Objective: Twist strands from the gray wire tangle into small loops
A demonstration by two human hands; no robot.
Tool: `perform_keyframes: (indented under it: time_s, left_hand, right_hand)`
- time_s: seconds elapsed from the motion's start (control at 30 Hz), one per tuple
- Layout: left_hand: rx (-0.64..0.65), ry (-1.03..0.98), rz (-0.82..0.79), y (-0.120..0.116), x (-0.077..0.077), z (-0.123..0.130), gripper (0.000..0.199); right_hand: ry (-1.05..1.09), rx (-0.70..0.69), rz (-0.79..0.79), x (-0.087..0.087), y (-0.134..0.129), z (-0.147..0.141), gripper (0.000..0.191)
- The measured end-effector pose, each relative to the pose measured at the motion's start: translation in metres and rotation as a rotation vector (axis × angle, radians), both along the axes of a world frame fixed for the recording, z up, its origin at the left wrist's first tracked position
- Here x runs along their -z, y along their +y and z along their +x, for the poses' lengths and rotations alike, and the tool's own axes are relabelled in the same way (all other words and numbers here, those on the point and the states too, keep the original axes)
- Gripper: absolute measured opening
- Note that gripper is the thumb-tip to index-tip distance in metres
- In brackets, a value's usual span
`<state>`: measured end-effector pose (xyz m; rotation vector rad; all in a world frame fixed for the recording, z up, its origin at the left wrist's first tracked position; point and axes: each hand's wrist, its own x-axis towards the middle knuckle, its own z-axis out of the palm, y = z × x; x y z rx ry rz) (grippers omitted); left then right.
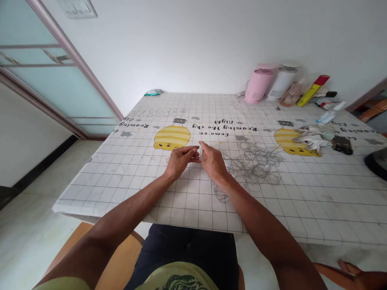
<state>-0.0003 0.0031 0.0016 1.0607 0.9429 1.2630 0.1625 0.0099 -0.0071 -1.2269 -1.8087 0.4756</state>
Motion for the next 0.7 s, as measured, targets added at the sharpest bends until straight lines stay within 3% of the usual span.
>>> perform_keyframes:
  time_s: [0.13,0.37,0.7]
  left_hand:
    - [0.020,-0.037,-0.015,-0.003,0.000,0.004,0.036]
    - [-0.160,-0.117,-0.002,-0.001,-0.002,0.006,0.033]
    - [-0.186,-0.085,0.032,-0.002,-0.004,0.007,0.026]
  right_hand:
    - [-0.018,0.035,-0.027,-0.001,0.004,0.004,0.044]
    - [0.060,0.095,-0.021,0.000,-0.002,-0.009,0.050]
    - [0.173,0.111,-0.013,-0.004,-0.007,-0.020,0.042]
